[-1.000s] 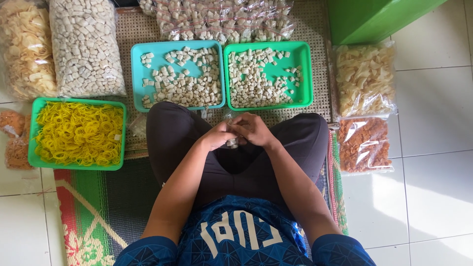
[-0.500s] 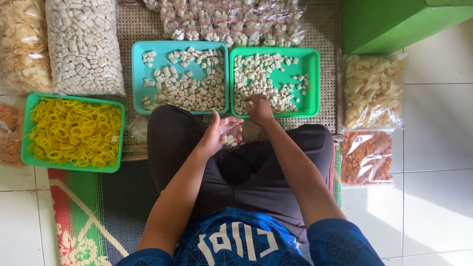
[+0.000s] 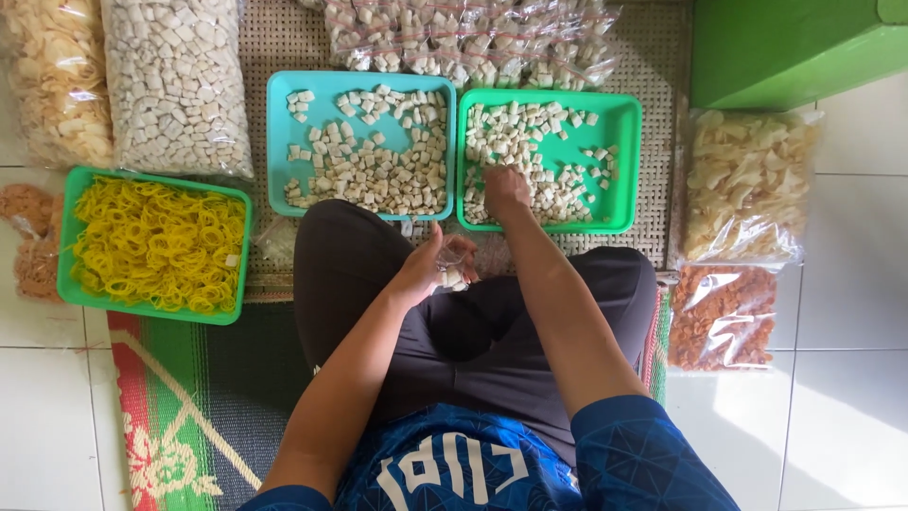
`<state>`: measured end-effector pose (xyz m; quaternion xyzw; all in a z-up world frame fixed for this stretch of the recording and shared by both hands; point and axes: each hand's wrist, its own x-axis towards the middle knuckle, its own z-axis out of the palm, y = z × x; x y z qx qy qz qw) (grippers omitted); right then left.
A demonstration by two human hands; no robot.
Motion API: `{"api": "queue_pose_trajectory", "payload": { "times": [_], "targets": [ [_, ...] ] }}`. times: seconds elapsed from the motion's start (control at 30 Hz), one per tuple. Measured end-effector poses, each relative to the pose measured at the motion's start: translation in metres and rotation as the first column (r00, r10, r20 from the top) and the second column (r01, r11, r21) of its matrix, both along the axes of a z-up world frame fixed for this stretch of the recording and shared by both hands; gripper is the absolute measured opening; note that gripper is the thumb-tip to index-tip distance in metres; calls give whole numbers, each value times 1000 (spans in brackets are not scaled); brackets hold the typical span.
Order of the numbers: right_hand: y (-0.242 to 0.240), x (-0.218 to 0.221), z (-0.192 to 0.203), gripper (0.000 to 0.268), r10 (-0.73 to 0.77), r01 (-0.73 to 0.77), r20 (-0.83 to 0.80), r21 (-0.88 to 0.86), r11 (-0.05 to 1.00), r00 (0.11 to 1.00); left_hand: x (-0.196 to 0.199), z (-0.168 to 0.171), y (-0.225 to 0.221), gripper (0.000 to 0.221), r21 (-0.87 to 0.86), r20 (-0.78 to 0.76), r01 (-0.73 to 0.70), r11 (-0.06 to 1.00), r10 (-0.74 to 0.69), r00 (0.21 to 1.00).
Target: The person sits on a mat and repeatedly picks small white food pieces from green trays, places them into small clear plastic bags, and ties the bags shut using yellow rubber bands. The person continues this process throughout the clip.
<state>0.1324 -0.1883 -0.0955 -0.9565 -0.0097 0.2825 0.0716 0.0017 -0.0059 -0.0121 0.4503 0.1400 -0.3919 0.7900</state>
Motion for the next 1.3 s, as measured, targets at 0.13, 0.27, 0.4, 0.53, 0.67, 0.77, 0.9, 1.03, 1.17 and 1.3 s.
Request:
{"api": "queue_pose_trajectory", "payload": {
  "times": [0.13,0.27,0.4,0.53,0.67,0.77,0.9,1.03,1.17,1.3],
  "targets": [
    [-23,4,-41,24,60,-59,27,-37,998,998,-3,9,0,85,-1,0,7,1000,-7,1000],
    [-40,-7,-55,10,164,-148,174,-103,984,971,-4,13,0,86,3,24,15,1000,-15,1000],
    [-61,-21,-60,10,-241,78,337,430,899,910,-9,12,0,83,17,51,-54,998,53,997],
    [-68,-47,1,17,-516,244,242,669,702,822,-7,-12,2,87,22,63,-55,998,54,997],
    [-43,-75,100,21,-581,231,-37,937,264,813,-4,3,-1,88,82,96,-29,996,21,995],
    [-19,-105,153,19,-446,24,56,985,171,894,-11,60,6,85,317,155,69,946,-123,980],
    [4,-131,149,15,-240,-254,350,900,355,905,-15,47,5,87,509,232,94,856,-242,942],
    [-1,-136,149,13,-166,-367,481,813,452,861,-22,81,-6,89,553,241,106,826,-280,929],
    [-7,-137,169,18,-73,-469,563,747,471,823,-18,54,-1,76,330,229,-32,944,-47,972],
    [-9,-140,166,15,-27,-528,614,700,482,789,-28,65,-2,94,509,211,81,857,-216,953]
  ]
}}
